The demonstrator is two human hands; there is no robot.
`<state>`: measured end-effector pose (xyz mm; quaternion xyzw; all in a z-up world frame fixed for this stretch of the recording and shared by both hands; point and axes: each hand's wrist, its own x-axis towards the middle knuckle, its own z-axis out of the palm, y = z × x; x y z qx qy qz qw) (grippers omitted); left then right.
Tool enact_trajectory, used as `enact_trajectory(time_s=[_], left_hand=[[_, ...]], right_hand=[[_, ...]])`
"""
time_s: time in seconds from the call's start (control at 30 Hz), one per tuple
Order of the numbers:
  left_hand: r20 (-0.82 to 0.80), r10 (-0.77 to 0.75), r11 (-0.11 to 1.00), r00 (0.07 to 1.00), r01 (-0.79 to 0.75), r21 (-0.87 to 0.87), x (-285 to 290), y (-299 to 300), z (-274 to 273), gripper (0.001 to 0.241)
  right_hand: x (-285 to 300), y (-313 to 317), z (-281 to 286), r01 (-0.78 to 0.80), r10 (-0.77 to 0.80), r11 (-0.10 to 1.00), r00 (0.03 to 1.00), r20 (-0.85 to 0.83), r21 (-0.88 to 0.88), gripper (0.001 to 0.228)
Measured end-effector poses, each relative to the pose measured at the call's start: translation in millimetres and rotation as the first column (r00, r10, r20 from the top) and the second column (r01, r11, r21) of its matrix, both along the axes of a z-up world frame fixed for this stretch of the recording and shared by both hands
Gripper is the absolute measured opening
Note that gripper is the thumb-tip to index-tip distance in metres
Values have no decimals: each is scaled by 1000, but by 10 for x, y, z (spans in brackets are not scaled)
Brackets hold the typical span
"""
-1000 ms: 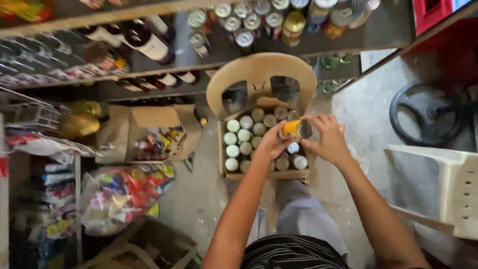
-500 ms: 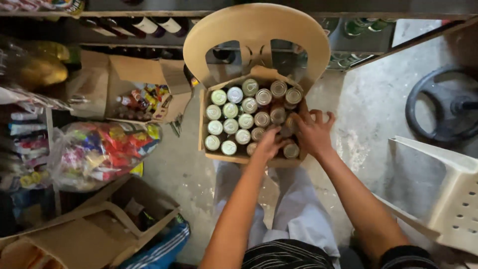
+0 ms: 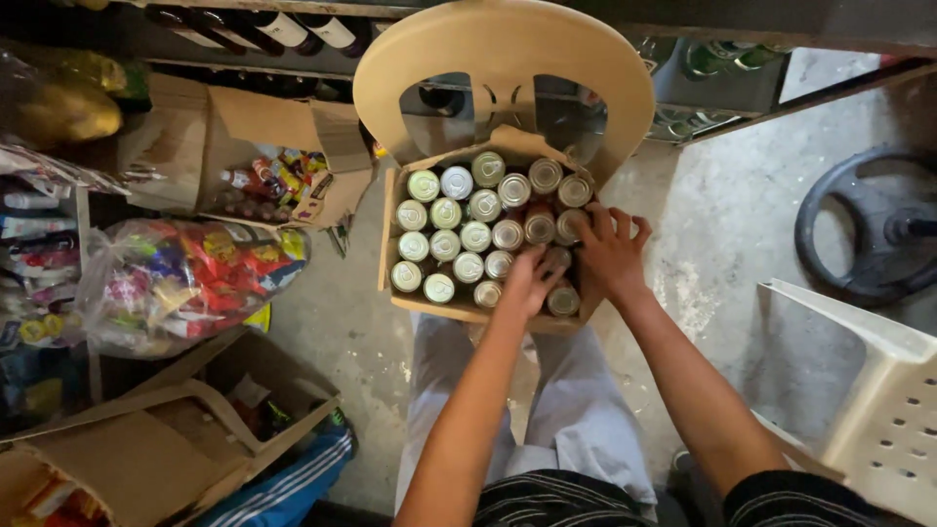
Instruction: Organizing and stocking various canned food items from a chair and boxes onto grocery store shelves.
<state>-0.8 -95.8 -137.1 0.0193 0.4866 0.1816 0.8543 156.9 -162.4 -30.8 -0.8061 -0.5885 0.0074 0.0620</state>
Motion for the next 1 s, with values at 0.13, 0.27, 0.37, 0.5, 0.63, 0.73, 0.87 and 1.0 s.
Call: enact_trajectory(time_s=[0.13,0.27,0.37,0.5,0.63,0.73,0.87,1.0], left_hand=[[-17,-13,996,1000,12,-90,91,20,102,36],[267,88,988,960,-49,-149,92,-102,-497,25],[381,5,998,924,18,-56,193,-2,-277,23],[290,-200,975,936,160,156,276,542,1332,42],[451,-284,914,846,97,394,286,1228,2165,46],[622,-277,897,732,-36,440,176,1812,2961,44],[675,-291,879,678,-88,468,-34,2460,4007,46],[704,-214,908,677,-129,400,-148,3009,4388,46]], right_hand=[[-81,-69,159,26,-26,1000,994,-109,-4,57],[-175,-155,245,72,-55,994,979,-196,80,58],[-258,-98,343,108,-78,977,983,-168,181,50],[-422,348,1212,134,-78,933,981,-176,334,46],[-575,931,2073,51,3,849,995,-102,526,48],[-652,1442,2746,17,45,782,995,-83,623,47],[-745,2055,3694,-46,101,661,995,-28,749,40],[-662,2760,4259,-95,217,609,975,-50,788,41]])
